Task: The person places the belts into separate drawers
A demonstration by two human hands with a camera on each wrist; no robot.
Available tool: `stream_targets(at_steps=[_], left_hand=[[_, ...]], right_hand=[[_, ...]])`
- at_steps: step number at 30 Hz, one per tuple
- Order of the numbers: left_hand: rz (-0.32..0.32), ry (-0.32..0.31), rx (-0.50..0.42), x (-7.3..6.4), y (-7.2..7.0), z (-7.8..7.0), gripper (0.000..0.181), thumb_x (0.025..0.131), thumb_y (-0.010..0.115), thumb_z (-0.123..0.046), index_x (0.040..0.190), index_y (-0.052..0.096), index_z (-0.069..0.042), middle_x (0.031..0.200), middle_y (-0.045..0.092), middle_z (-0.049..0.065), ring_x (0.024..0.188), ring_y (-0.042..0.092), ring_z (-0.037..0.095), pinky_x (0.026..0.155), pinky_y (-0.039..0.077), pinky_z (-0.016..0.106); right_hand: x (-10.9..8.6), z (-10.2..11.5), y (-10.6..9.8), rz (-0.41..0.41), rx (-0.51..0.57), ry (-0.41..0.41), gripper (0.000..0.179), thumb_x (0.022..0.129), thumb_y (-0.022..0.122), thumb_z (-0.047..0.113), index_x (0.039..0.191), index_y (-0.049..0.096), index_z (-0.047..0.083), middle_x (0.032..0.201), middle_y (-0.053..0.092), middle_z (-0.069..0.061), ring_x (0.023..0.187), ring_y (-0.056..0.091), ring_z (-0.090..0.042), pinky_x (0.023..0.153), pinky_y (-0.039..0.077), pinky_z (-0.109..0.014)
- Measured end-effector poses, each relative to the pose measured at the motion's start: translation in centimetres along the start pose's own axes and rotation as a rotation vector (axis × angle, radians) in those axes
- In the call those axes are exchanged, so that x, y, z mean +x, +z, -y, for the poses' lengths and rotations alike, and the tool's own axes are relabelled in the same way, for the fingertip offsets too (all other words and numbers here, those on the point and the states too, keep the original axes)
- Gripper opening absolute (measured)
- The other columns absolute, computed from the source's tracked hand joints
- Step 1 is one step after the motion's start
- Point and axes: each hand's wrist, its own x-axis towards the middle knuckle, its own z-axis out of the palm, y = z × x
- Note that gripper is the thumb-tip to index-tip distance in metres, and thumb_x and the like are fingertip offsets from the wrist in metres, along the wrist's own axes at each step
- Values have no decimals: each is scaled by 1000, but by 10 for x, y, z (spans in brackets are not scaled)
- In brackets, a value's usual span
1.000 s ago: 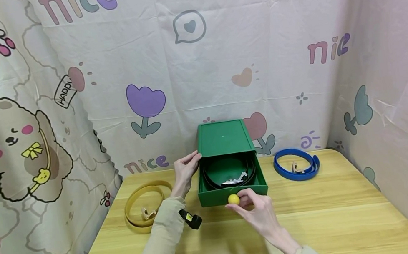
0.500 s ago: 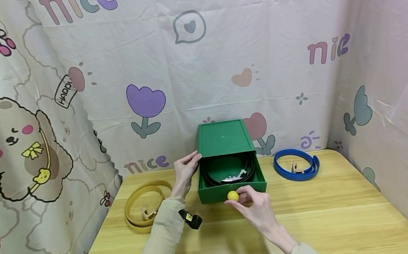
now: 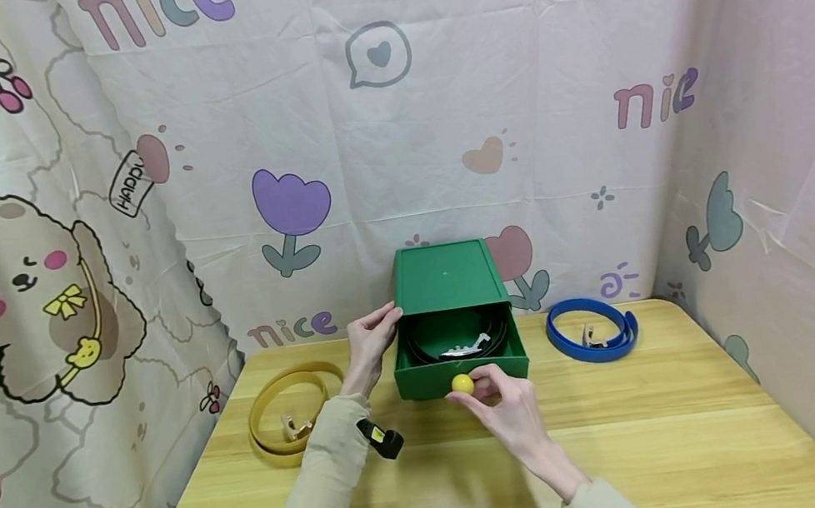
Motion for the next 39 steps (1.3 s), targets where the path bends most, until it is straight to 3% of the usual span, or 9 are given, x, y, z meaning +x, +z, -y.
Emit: stream_targets(at_steps=[12, 18, 23, 39], left_hand=[[3, -6, -5, 0, 0, 0, 35, 75, 71, -18, 107, 66, -6, 113, 63, 12, 80, 60, 2, 95, 42, 44], [-1, 2, -2, 0, 0, 0, 34, 75, 71, -18, 107, 66, -6, 113, 63, 10, 80, 59, 1, 90, 45, 37], [1, 10, -22, 0, 0, 0, 36, 75, 71, -16, 108, 65, -4, 115, 61, 13, 83, 60, 2, 95, 41, 44], [7, 3, -13, -3, 1, -1, 37, 76, 70, -19, 109, 65, -5, 116, 61, 13, 94, 60, 8, 96, 41, 42]], right_hand=[[7, -4, 3, -10, -16, 17, 30, 65, 78, 25, 85, 60, 12, 66, 67, 6, 57, 60, 1, 52, 44, -8], [11, -7, 5, -8, -12, 30, 29, 67, 76, 26, 86, 60, 11, 66, 67, 6, 57, 60, 1, 52, 46, -10], [14, -11, 7, -1, -24, 55, 29, 68, 76, 27, 86, 59, 11, 67, 67, 6, 57, 59, 0, 52, 46, -11], [18, -18, 12, -14, -20, 85, 29, 69, 75, 28, 88, 60, 12, 67, 66, 6, 57, 58, -1, 53, 46, -9]])
